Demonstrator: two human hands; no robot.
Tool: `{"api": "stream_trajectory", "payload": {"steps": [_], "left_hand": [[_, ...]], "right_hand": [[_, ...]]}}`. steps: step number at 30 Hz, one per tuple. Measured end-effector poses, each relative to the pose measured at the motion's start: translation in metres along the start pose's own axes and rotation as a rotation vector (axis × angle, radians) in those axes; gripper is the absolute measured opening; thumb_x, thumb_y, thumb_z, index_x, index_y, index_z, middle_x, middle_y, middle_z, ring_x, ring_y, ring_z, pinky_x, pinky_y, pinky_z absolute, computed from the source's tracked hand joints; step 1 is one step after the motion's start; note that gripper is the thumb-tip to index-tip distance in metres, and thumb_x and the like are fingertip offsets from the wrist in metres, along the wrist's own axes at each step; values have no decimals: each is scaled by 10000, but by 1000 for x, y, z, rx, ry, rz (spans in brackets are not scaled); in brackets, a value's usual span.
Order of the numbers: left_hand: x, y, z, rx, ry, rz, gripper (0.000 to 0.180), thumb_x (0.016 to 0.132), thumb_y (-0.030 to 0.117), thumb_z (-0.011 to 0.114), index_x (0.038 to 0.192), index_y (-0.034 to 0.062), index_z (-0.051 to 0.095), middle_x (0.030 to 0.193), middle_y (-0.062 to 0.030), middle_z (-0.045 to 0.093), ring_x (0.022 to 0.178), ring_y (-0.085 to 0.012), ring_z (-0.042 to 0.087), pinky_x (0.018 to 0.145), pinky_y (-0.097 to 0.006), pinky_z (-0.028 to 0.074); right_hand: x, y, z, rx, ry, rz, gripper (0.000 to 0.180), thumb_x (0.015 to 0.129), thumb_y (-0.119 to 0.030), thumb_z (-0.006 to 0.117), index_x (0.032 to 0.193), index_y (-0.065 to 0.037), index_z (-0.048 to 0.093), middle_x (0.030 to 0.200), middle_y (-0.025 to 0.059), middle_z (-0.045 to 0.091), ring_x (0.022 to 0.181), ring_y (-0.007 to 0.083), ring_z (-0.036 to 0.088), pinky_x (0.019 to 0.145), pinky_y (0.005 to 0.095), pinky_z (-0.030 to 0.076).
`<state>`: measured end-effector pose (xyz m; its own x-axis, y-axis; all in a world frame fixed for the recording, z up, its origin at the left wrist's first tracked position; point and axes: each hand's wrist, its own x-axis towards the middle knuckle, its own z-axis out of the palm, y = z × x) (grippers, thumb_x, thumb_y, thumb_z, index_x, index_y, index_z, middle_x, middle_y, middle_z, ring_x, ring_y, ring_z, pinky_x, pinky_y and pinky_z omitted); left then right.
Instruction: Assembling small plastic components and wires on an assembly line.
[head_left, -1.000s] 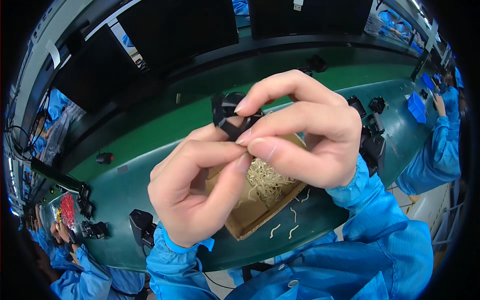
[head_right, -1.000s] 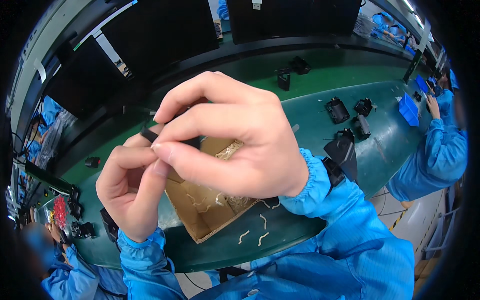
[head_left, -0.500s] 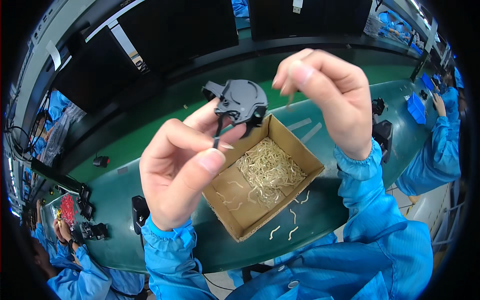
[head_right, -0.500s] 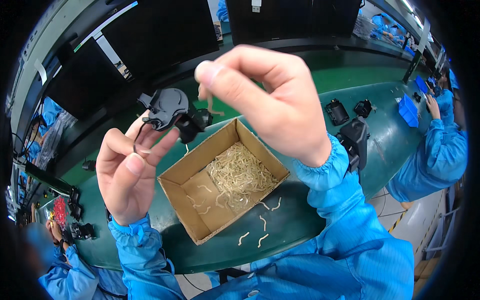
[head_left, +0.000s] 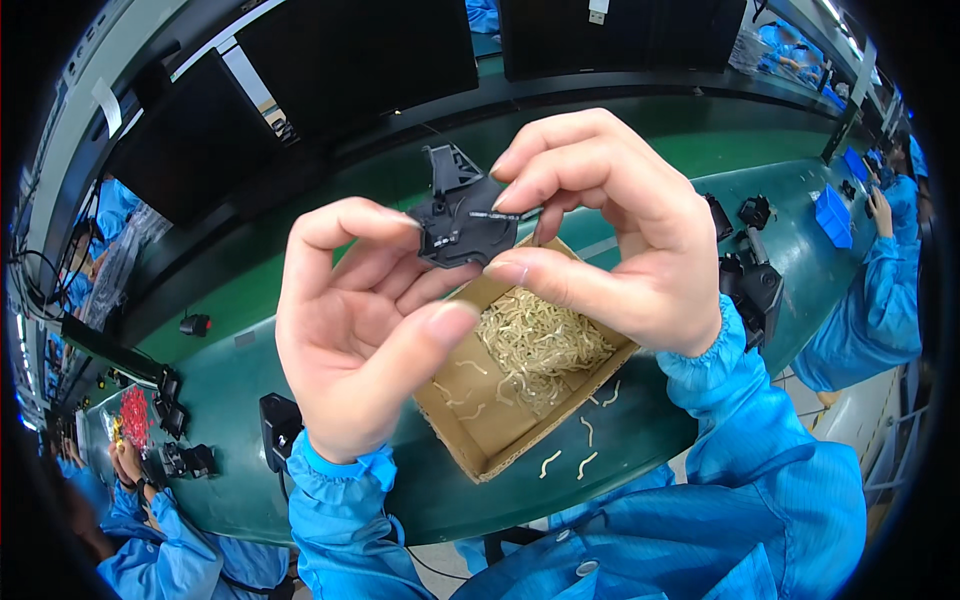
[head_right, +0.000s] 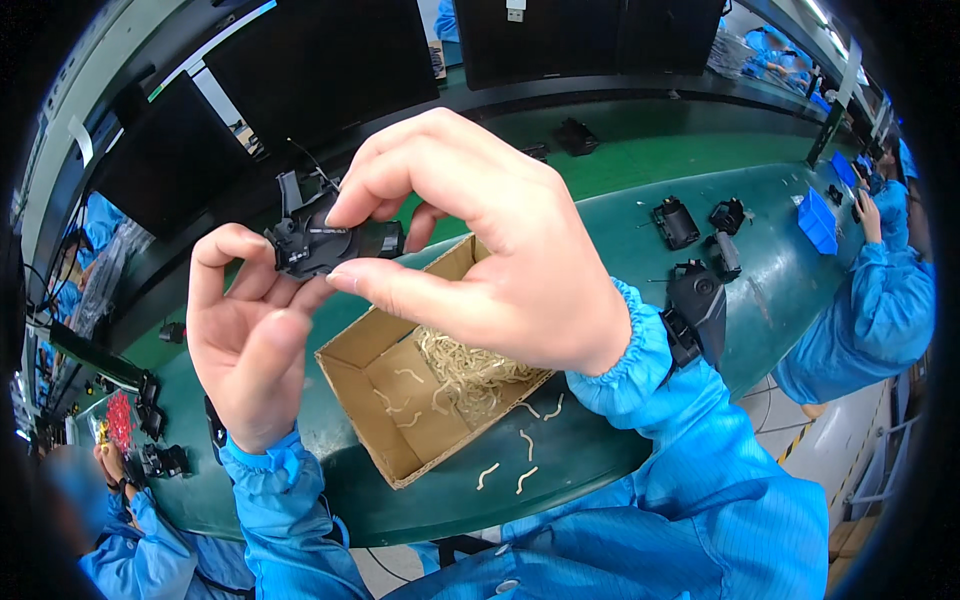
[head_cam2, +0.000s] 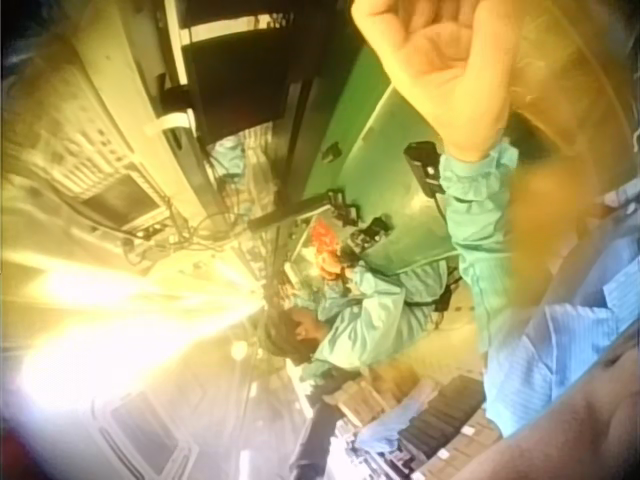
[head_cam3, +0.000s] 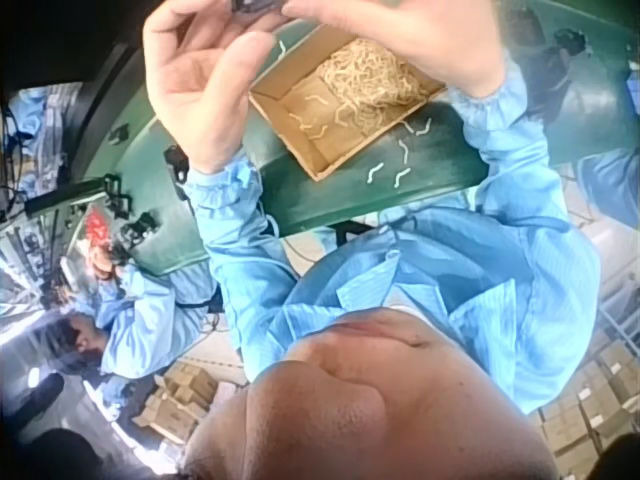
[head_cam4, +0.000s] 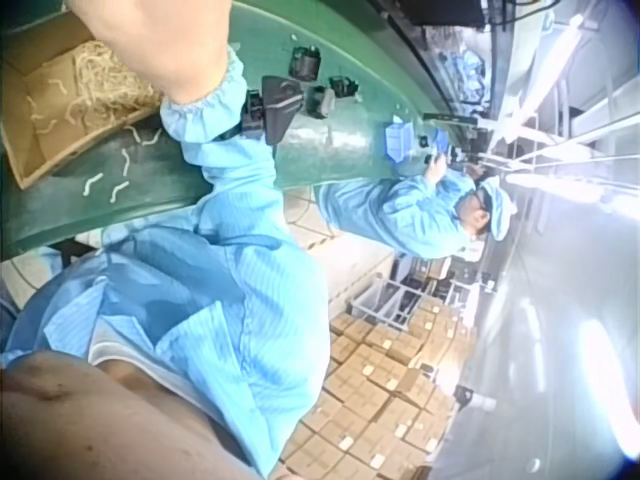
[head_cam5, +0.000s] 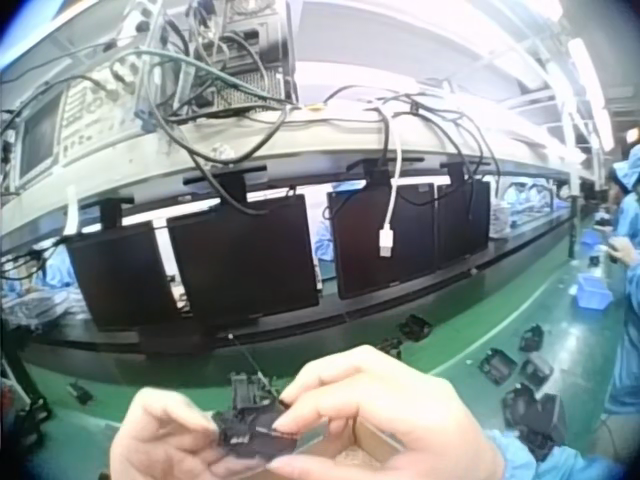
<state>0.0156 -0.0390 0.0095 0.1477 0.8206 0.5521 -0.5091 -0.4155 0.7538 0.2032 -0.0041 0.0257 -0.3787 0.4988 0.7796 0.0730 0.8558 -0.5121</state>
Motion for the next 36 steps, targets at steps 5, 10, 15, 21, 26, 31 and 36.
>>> {"api": "stream_trajectory", "payload": {"steps": [5,10,15,21,26,31,36], "left_hand": [[-3,-3,10,228,59,72,497,803,-92,577,1229,-36,329,1083,-184,559,1007,-207,579,879,-278,467],[-10,-3,15,337,61,69,465,790,-67,611,1206,-62,403,1082,-182,575,1004,-182,579,864,-251,469],[-13,-5,16,373,53,95,456,774,-88,615,1182,-62,412,1071,-182,574,1010,-188,575,881,-267,466],[-14,-7,21,458,62,133,426,767,-107,595,1155,-55,426,1072,-178,567,1017,-187,568,888,-271,463],[-16,-4,17,463,47,141,417,757,-100,577,1145,-49,432,1084,-173,558,1012,-185,564,891,-280,455],[-13,-1,16,207,122,59,406,773,-106,534,1155,-44,410,1094,-161,532,1001,-159,540,892,-277,432],[-15,4,23,188,236,-20,480,790,52,501,1234,-67,366,1139,-184,506,1024,-222,555,907,-321,438]], "right_hand": [[-3,-7,2,-17,13,36,208,720,37,688,906,32,595,1038,155,543,859,139,568,710,238,480],[-6,-6,5,30,69,34,118,760,26,646,866,35,594,1004,150,558,832,123,564,729,237,467],[-8,-9,11,-48,136,61,110,761,20,652,851,30,590,992,143,568,814,118,572,709,238,474],[-8,-11,10,-336,159,-124,129,728,13,670,824,18,584,906,144,598,757,182,602,674,275,485],[-8,-19,11,-467,118,-68,133,730,-13,668,797,14,556,887,139,595,772,201,603,689,295,487],[-10,-11,10,-101,-37,196,413,743,-117,716,1052,-23,459,1202,137,433,1009,151,517,830,294,462],[-11,-10,19,-15,-56,215,638,674,-177,810,1139,-56,389,1246,130,386,1050,168,515,831,287,456]]}}
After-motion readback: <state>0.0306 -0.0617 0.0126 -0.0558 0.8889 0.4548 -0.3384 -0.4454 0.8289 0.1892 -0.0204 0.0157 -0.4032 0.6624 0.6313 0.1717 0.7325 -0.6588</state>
